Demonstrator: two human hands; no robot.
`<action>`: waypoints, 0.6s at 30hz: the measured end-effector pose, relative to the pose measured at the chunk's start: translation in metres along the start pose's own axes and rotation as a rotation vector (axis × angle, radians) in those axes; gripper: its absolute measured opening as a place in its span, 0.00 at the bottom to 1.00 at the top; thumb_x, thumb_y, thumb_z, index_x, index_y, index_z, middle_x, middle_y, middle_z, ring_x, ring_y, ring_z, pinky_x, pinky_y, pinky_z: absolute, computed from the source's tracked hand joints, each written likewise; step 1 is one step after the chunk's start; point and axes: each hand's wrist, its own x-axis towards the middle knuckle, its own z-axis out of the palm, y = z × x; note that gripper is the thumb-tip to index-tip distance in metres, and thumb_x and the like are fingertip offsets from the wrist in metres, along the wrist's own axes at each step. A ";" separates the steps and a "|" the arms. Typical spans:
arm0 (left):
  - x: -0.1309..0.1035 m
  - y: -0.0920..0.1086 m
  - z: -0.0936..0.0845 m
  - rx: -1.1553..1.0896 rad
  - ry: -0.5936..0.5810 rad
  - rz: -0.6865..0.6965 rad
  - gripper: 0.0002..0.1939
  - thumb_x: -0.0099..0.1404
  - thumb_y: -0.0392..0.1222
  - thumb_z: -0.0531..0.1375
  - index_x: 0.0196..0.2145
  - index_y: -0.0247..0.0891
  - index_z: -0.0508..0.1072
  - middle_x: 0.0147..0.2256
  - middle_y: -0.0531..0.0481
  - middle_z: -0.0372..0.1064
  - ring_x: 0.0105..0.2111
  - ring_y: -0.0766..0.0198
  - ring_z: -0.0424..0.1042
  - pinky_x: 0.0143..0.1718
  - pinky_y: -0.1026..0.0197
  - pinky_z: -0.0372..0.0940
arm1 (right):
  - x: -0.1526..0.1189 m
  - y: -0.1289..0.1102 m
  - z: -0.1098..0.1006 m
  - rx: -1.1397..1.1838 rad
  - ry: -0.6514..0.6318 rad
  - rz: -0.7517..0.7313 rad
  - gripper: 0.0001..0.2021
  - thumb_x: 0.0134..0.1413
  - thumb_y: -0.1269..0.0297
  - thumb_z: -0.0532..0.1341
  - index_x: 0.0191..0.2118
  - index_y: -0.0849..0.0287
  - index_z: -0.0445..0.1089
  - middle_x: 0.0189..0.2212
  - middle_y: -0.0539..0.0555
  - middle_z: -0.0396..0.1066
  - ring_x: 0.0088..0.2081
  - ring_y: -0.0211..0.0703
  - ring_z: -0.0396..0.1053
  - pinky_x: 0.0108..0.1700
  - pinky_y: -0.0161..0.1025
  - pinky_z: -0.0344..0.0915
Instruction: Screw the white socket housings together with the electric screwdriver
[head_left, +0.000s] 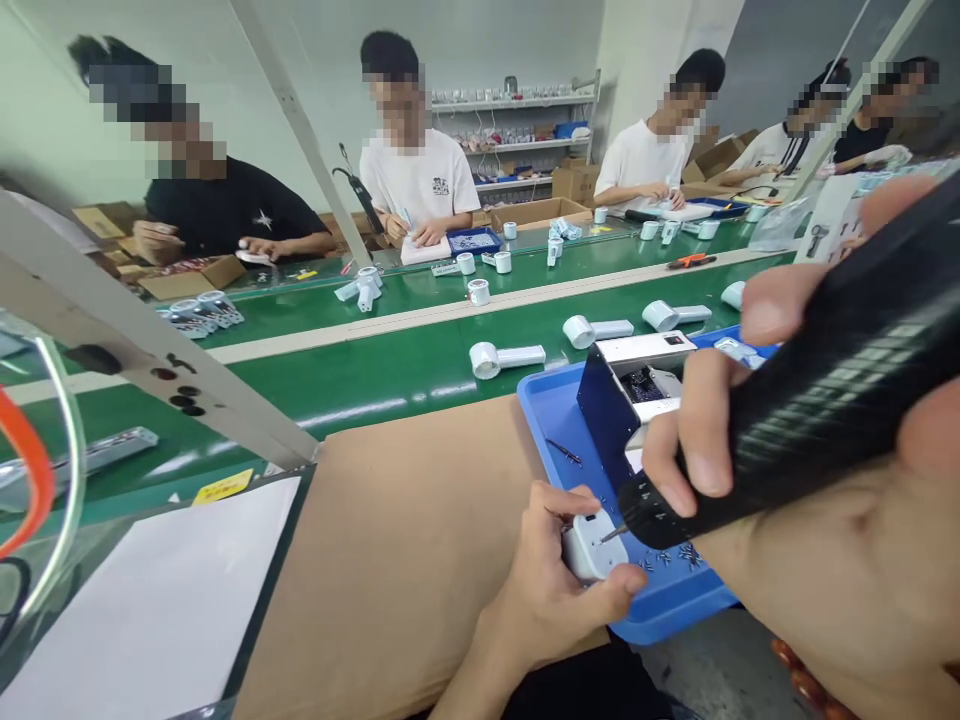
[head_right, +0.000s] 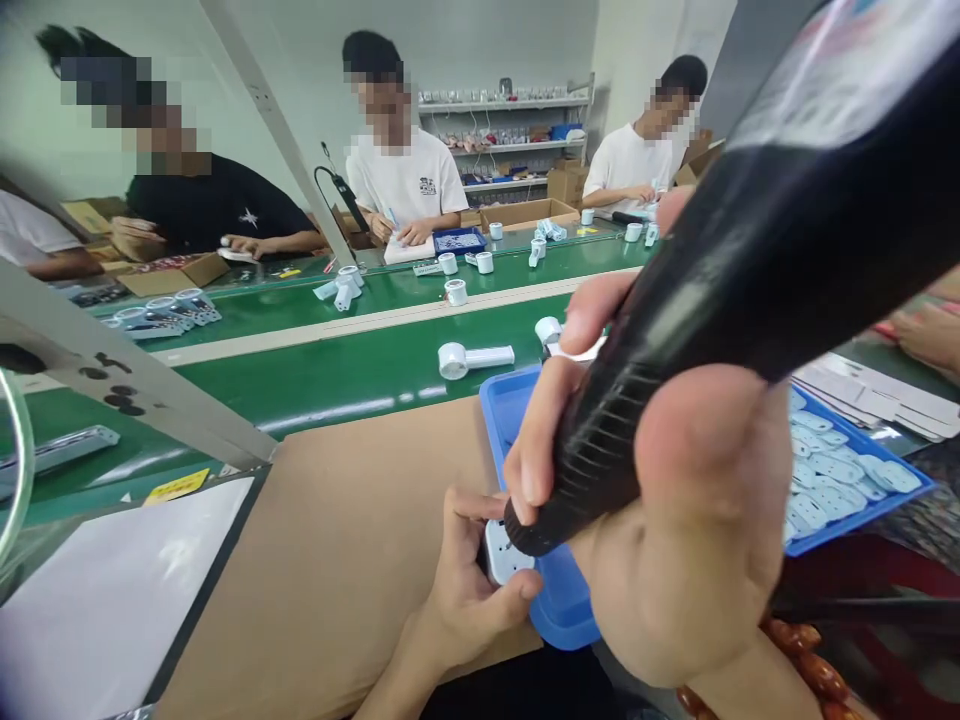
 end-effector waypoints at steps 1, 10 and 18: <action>0.000 -0.001 0.000 0.002 0.001 -0.003 0.34 0.73 0.66 0.79 0.57 0.47 0.67 0.51 0.45 0.76 0.44 0.55 0.76 0.46 0.55 0.73 | 0.000 -0.001 0.004 0.025 -0.015 -0.007 0.24 0.67 0.38 0.82 0.62 0.32 0.81 0.49 0.56 0.74 0.35 0.57 0.76 0.28 0.49 0.74; 0.010 0.007 0.007 0.012 0.013 0.111 0.29 0.81 0.70 0.70 0.52 0.47 0.63 0.44 0.51 0.75 0.32 0.65 0.65 0.35 0.60 0.60 | -0.004 -0.021 0.051 0.424 -0.297 0.172 0.31 0.61 0.42 0.86 0.65 0.31 0.79 0.49 0.50 0.72 0.23 0.46 0.65 0.17 0.50 0.69; 0.015 0.017 0.008 0.070 0.011 0.127 0.30 0.83 0.74 0.66 0.51 0.48 0.61 0.43 0.52 0.75 0.30 0.66 0.65 0.33 0.60 0.59 | 0.001 -0.009 0.069 0.371 -0.174 0.032 0.30 0.62 0.40 0.86 0.62 0.33 0.76 0.44 0.51 0.74 0.29 0.52 0.73 0.21 0.48 0.75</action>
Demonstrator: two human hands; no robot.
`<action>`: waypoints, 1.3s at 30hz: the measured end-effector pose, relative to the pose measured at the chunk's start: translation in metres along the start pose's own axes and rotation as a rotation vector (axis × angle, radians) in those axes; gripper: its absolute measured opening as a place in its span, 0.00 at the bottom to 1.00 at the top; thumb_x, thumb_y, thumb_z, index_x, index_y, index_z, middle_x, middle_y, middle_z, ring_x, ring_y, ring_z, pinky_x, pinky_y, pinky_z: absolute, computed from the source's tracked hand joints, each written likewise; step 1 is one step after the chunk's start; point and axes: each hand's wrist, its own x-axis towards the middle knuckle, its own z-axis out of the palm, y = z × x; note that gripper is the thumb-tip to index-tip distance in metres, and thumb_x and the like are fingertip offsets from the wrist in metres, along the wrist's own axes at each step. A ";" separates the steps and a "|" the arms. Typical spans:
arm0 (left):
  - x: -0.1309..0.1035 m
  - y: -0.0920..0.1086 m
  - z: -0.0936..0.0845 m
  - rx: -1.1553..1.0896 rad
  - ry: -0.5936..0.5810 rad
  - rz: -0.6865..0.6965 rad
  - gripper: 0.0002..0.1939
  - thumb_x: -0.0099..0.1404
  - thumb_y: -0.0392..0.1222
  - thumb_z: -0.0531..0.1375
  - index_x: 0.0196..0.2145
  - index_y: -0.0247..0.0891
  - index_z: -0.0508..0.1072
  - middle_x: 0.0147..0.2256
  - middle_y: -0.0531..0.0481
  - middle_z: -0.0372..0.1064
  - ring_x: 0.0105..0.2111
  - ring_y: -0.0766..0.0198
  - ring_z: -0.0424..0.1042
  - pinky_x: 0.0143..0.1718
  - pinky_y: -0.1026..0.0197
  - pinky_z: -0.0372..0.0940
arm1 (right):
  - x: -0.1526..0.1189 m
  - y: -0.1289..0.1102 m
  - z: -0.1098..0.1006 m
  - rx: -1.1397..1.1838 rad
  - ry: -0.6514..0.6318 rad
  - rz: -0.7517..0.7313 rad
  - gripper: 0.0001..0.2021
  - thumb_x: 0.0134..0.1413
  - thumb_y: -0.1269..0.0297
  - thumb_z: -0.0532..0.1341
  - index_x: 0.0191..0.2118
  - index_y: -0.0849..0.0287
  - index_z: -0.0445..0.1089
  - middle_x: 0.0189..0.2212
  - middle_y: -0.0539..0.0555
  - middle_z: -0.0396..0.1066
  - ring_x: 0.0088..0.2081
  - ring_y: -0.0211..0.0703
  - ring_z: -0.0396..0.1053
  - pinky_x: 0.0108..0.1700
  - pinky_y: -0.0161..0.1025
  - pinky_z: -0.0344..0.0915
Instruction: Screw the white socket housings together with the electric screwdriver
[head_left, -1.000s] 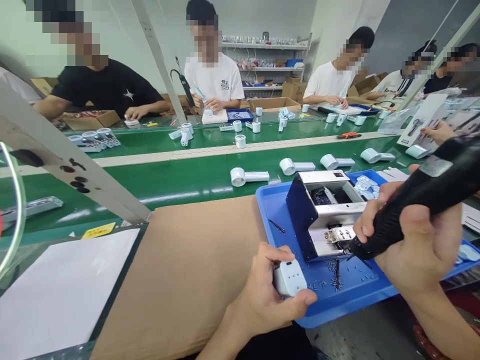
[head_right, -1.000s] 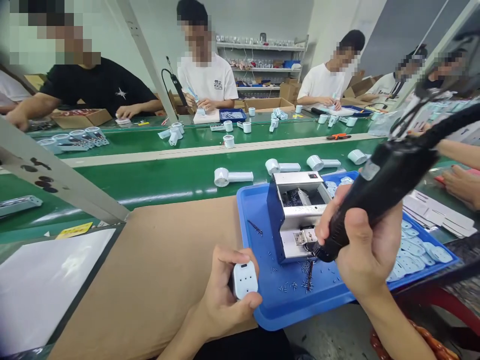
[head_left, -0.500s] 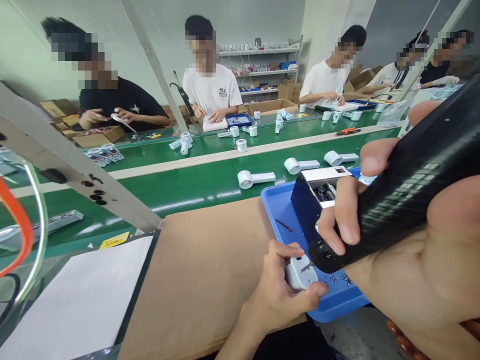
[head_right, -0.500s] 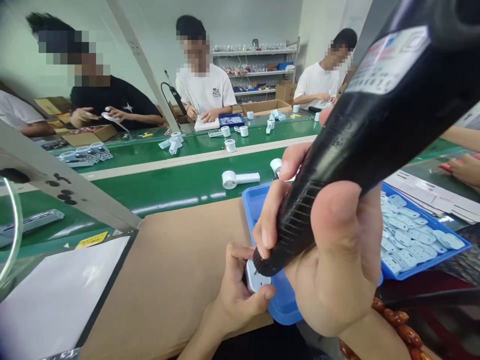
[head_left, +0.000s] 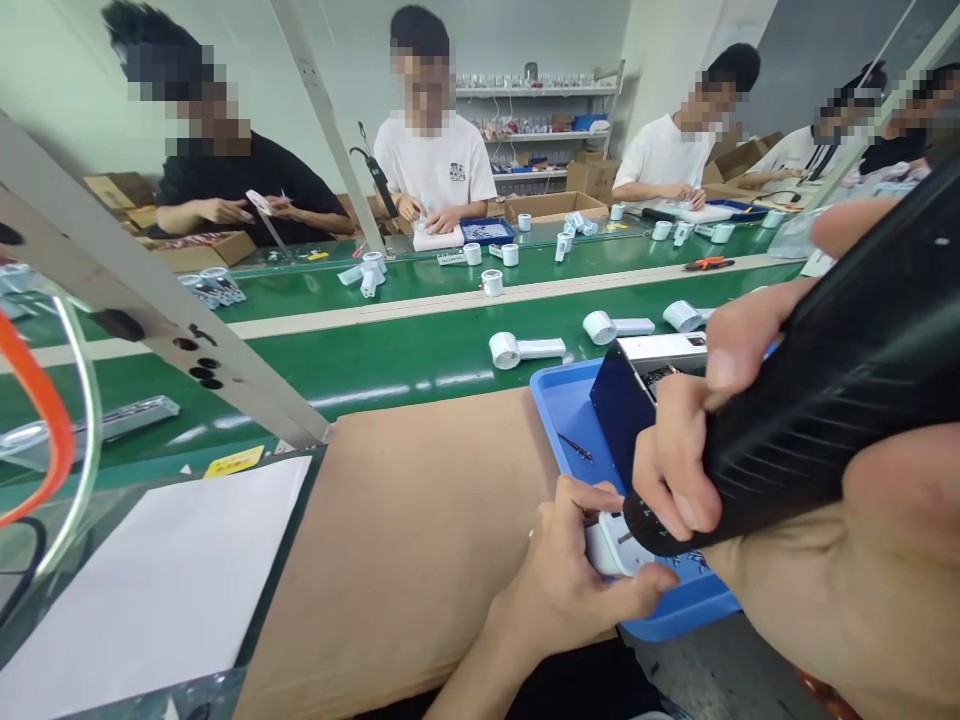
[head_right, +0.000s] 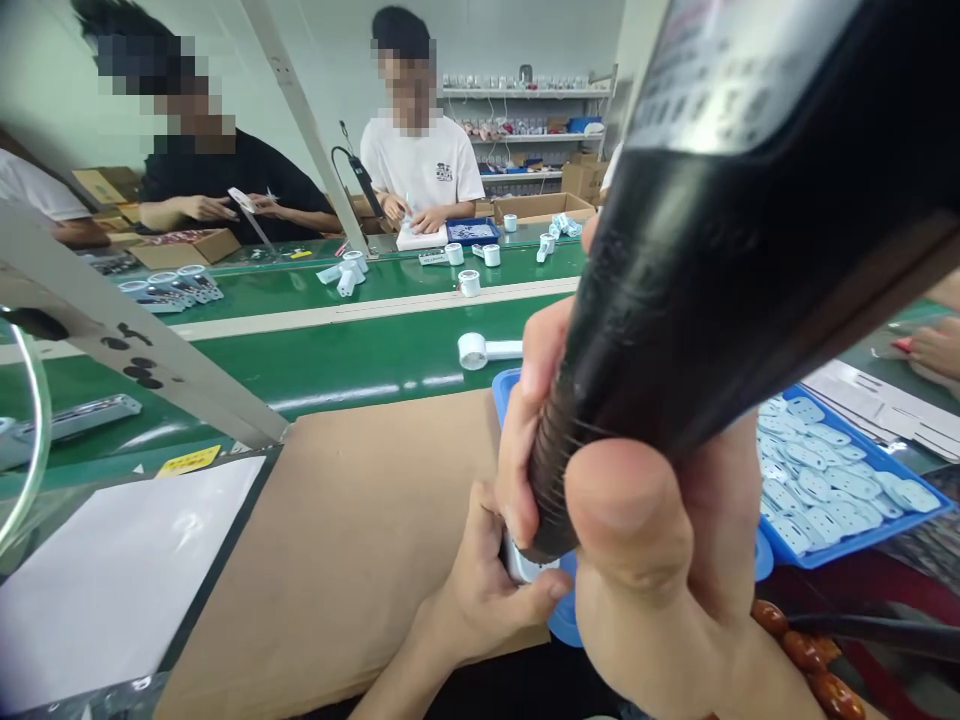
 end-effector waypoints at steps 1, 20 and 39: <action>0.000 0.000 -0.001 0.002 0.000 -0.002 0.30 0.82 0.74 0.67 0.51 0.48 0.61 0.43 0.52 0.76 0.30 0.65 0.66 0.34 0.60 0.60 | 0.002 0.003 -0.001 -0.011 0.007 -0.016 0.30 0.62 0.40 0.86 0.62 0.33 0.76 0.43 0.51 0.74 0.29 0.53 0.74 0.21 0.48 0.76; -0.008 -0.005 -0.011 -0.156 -0.046 -0.165 0.27 0.80 0.64 0.75 0.54 0.46 0.66 0.42 0.52 0.68 0.35 0.63 0.64 0.38 0.60 0.61 | -0.005 0.053 -0.102 -0.187 0.174 -0.249 0.19 0.70 0.52 0.80 0.56 0.41 0.73 0.46 0.50 0.75 0.25 0.43 0.71 0.19 0.40 0.74; -0.004 0.003 -0.009 -0.173 -0.034 -0.143 0.28 0.81 0.66 0.74 0.54 0.48 0.64 0.38 0.56 0.68 0.33 0.63 0.65 0.36 0.61 0.62 | -0.004 -0.029 -0.014 0.142 0.290 -0.018 0.13 0.71 0.49 0.82 0.46 0.48 0.83 0.44 0.46 0.63 0.19 0.31 0.60 0.13 0.36 0.66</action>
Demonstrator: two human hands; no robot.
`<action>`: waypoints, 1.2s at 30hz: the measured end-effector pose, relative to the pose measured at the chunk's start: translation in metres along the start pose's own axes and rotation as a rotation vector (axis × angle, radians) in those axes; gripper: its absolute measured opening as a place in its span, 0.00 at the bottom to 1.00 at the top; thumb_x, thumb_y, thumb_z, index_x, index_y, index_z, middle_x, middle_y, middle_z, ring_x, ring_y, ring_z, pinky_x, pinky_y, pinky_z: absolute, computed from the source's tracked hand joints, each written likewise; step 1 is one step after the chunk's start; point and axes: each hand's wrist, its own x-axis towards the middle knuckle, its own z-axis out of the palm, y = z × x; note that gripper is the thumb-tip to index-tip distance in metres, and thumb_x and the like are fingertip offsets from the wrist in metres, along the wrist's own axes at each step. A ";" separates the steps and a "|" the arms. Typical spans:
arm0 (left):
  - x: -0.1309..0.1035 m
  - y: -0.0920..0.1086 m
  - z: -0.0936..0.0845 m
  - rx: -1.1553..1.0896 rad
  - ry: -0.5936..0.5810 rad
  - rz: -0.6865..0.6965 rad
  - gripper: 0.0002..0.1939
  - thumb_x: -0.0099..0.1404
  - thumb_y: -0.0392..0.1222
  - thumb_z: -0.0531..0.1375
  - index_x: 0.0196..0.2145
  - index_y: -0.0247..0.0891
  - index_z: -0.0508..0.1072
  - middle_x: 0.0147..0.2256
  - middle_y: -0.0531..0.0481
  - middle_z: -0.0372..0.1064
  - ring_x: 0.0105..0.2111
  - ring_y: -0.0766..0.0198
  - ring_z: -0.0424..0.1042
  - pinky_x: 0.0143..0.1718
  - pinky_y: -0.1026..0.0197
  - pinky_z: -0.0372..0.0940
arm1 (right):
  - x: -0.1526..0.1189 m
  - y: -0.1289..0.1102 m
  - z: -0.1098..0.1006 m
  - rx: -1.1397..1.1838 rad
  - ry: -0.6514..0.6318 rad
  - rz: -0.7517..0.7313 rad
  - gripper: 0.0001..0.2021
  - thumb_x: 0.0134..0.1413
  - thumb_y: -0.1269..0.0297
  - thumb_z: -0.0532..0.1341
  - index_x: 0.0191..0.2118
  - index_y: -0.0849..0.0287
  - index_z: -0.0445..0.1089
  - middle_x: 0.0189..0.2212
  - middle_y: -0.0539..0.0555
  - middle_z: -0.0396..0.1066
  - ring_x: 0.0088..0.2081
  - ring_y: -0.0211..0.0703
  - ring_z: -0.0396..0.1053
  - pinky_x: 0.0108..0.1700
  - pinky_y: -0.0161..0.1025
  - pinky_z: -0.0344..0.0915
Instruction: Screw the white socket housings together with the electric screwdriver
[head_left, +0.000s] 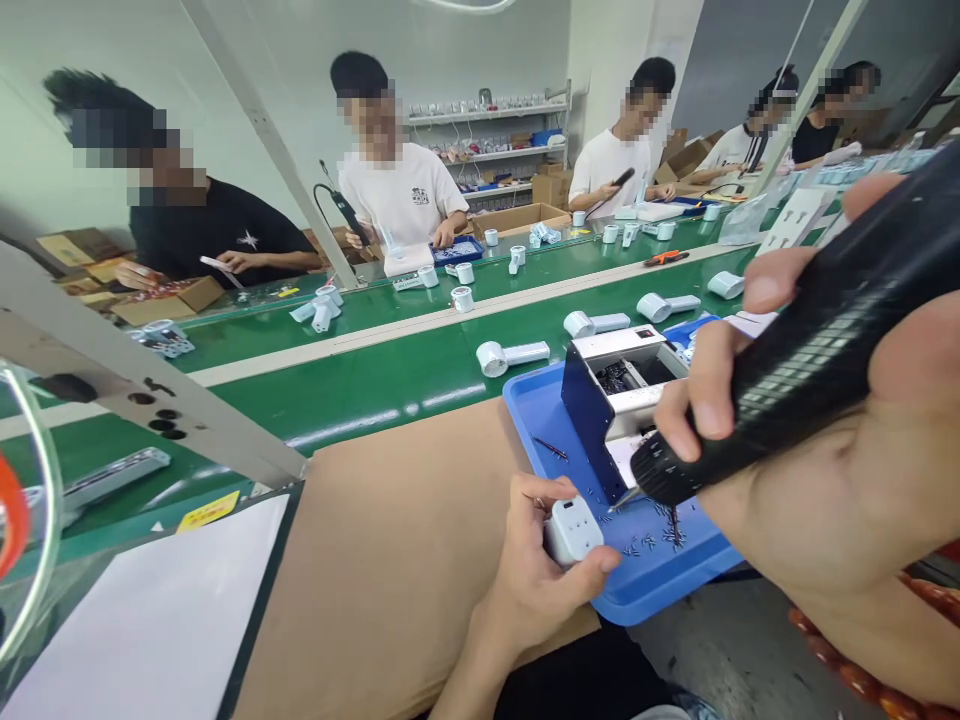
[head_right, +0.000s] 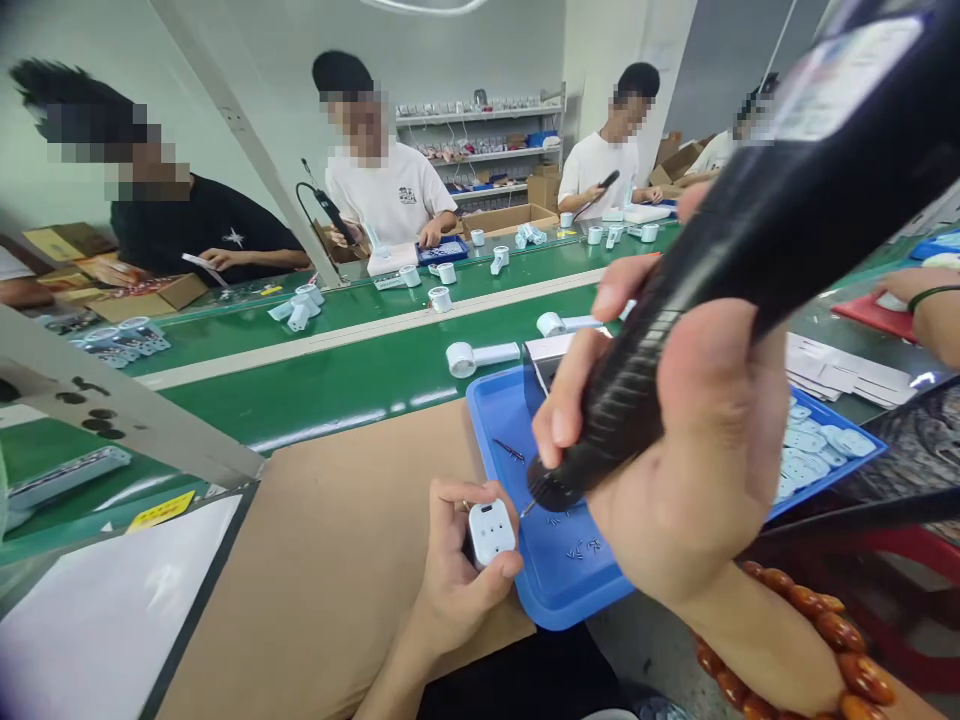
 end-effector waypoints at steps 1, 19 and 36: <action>0.000 0.000 0.000 -0.002 -0.001 -0.010 0.28 0.80 0.66 0.74 0.54 0.48 0.64 0.39 0.56 0.68 0.33 0.63 0.64 0.36 0.61 0.62 | -0.002 -0.001 0.006 0.035 -0.036 0.031 0.12 0.72 0.50 0.80 0.47 0.48 0.81 0.43 0.45 0.64 0.19 0.32 0.61 0.14 0.36 0.67; -0.008 -0.009 -0.001 0.113 0.051 -0.021 0.33 0.75 0.71 0.76 0.56 0.45 0.71 0.51 0.44 0.77 0.45 0.55 0.77 0.47 0.55 0.71 | -0.008 0.010 0.011 -0.120 -0.146 0.220 0.31 0.58 0.37 0.89 0.42 0.48 0.72 0.42 0.43 0.68 0.17 0.36 0.60 0.12 0.44 0.58; 0.001 0.004 -0.006 0.107 0.066 0.050 0.24 0.81 0.64 0.74 0.53 0.48 0.69 0.41 0.54 0.72 0.34 0.63 0.69 0.36 0.63 0.65 | -0.025 0.021 -0.002 0.095 -0.242 0.053 0.09 0.82 0.65 0.71 0.55 0.42 0.73 0.53 0.46 0.73 0.27 0.39 0.69 0.24 0.44 0.67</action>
